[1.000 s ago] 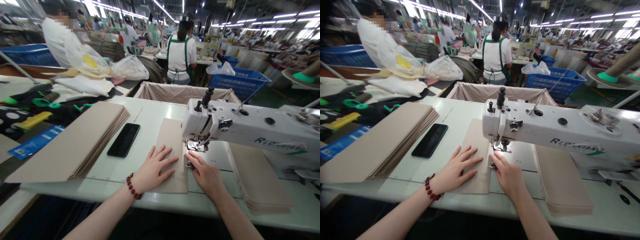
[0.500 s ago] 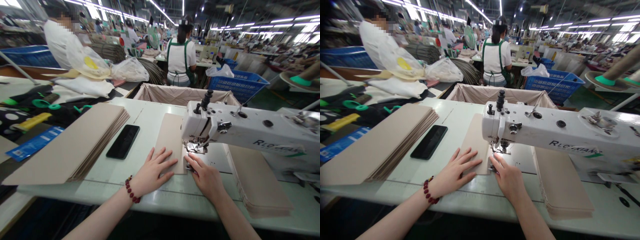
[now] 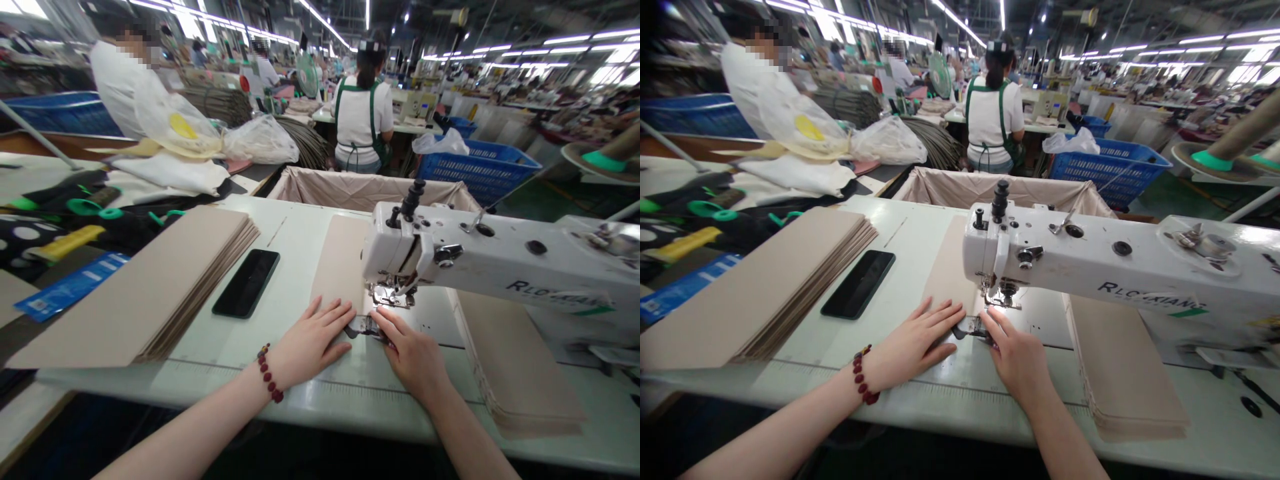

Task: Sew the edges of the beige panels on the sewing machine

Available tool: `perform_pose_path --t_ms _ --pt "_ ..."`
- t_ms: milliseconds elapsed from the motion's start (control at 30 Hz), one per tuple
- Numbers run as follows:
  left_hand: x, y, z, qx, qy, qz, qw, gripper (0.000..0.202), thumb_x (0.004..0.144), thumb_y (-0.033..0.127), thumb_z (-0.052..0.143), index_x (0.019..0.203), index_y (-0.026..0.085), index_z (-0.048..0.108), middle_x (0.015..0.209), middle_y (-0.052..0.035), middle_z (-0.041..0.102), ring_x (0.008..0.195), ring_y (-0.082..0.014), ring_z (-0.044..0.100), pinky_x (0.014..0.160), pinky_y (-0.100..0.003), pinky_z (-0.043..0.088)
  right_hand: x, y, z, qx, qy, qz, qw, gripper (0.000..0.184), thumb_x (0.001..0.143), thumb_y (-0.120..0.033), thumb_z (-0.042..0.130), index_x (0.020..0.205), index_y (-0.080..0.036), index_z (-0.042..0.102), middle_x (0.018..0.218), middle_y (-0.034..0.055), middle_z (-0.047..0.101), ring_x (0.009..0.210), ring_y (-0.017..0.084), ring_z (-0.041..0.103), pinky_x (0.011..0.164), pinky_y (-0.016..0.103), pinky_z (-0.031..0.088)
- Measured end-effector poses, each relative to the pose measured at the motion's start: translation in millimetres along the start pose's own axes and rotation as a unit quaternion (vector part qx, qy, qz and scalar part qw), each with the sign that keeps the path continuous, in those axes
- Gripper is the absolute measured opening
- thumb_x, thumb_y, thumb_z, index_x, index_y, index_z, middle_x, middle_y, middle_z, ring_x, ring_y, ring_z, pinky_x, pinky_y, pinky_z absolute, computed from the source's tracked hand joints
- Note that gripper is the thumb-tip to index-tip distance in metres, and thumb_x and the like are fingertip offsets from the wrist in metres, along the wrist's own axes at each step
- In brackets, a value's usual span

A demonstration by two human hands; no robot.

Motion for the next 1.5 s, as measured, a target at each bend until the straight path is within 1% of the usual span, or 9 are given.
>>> perform_pose_path --t_ms 100,233,533,733,1100,1233,1400,1433,1500 --pt "8 -5 2.4 -0.005 -0.001 -0.011 1.0 0.059 0.098 0.047 0.041 0.15 0.025 0.026 0.155 -0.0035 0.027 0.143 -0.022 0.025 0.117 -0.04 0.02 0 1 0 0.013 0.009 -0.005 1.0 0.062 0.084 -0.011 0.045 0.143 -0.032 0.039 0.148 -0.0032 0.041 0.111 0.018 0.06 0.084 0.031 0.054" --pt "18 -11 4.4 -0.01 0.014 -0.022 1.0 0.058 0.098 0.049 0.04 0.148 0.022 0.03 0.154 -0.0045 0.029 0.142 -0.0205 0.025 0.117 -0.036 0.023 -1 1 0 0.014 0.012 -0.005 1.0 0.061 0.083 -0.011 0.045 0.141 -0.03 0.041 0.148 -0.0022 0.041 0.108 0.019 0.061 0.08 0.031 0.055" --pt "27 -18 10.6 -0.008 0.06 -0.021 0.998 0.057 0.098 0.047 0.039 0.149 0.021 0.03 0.153 -0.0056 0.031 0.142 -0.0205 0.025 0.117 -0.038 0.023 1 1 -4 0.018 0.015 -0.008 1.0 0.057 0.086 -0.013 0.046 0.14 -0.031 0.043 0.146 -0.0021 0.044 0.109 0.02 0.062 0.077 0.03 0.056" --pt "27 -17 9.3 -0.002 0.062 -0.021 0.998 0.059 0.098 0.048 0.04 0.149 0.022 0.029 0.153 -0.0052 0.032 0.142 -0.0202 0.026 0.117 -0.038 0.023 1 1 -8 0.033 0.008 -0.019 0.999 0.056 0.087 -0.014 0.045 0.14 -0.031 0.042 0.146 -0.0012 0.044 0.116 0.02 0.058 0.08 0.031 0.056" --pt "25 -16 10.2 0.018 0.066 -0.027 0.997 0.058 0.098 0.049 0.039 0.149 0.023 0.029 0.153 -0.0054 0.032 0.141 -0.0204 0.028 0.116 -0.038 0.024 -1 2 -2 0.016 0.03 -0.005 0.999 0.057 0.085 -0.012 0.046 0.138 -0.031 0.045 0.146 -0.002 0.045 0.113 0.019 0.059 0.081 0.031 0.055" --pt "25 -17 11.8 0.024 0.068 -0.023 0.997 0.057 0.098 0.049 0.038 0.148 0.022 0.03 0.154 -0.0064 0.03 0.142 -0.0217 0.026 0.116 -0.039 0.024 -1 0 -3 0.014 0.036 0.0 0.999 0.054 0.085 -0.013 0.046 0.136 -0.031 0.047 0.144 -0.0017 0.047 0.111 0.019 0.06 0.083 0.03 0.054" --pt "26 -17 11.9 0.044 0.084 -0.029 0.995 0.066 0.096 0.05 0.041 0.15 0.017 0.024 0.156 -0.0103 0.024 0.144 -0.0247 0.021 0.116 -0.041 0.021 -2 -2 -6 0.013 0.037 0.004 0.999 0.05 0.087 -0.016 0.046 0.136 -0.03 0.048 0.144 -0.0019 0.047 0.115 0.018 0.058 0.088 0.031 0.052" --pt "26 -16 10.4 0.052 0.091 -0.034 0.994 0.068 0.095 0.051 0.043 0.15 0.016 0.025 0.155 -0.0109 0.026 0.143 -0.0254 0.023 0.116 -0.041 0.021 -3 -2 -6 0.015 0.035 0.005 0.999 0.05 0.088 -0.016 0.046 0.136 -0.03 0.048 0.144 -0.0017 0.047 0.115 0.019 0.057 0.089 0.032 0.051" --pt "26 -15 5.7 0.064 0.106 -0.049 0.991 0.066 0.094 0.052 0.044 0.148 0.017 0.029 0.148 -0.0113 0.04 0.137 -0.0255 0.035 0.115 -0.042 0.021 -4 -3 -7 0.02 0.028 0.011 0.999 0.05 0.088 -0.017 0.046 0.136 -0.03 0.048 0.144 -0.001 0.047 0.116 0.019 0.057 0.09 0.032 0.051"
Point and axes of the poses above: each hand's wrist, its own x-axis towards the middle knuckle, its own z-axis out of the palm, y = z × x, the point moved 4 cm from there along x, towards the middle knuckle
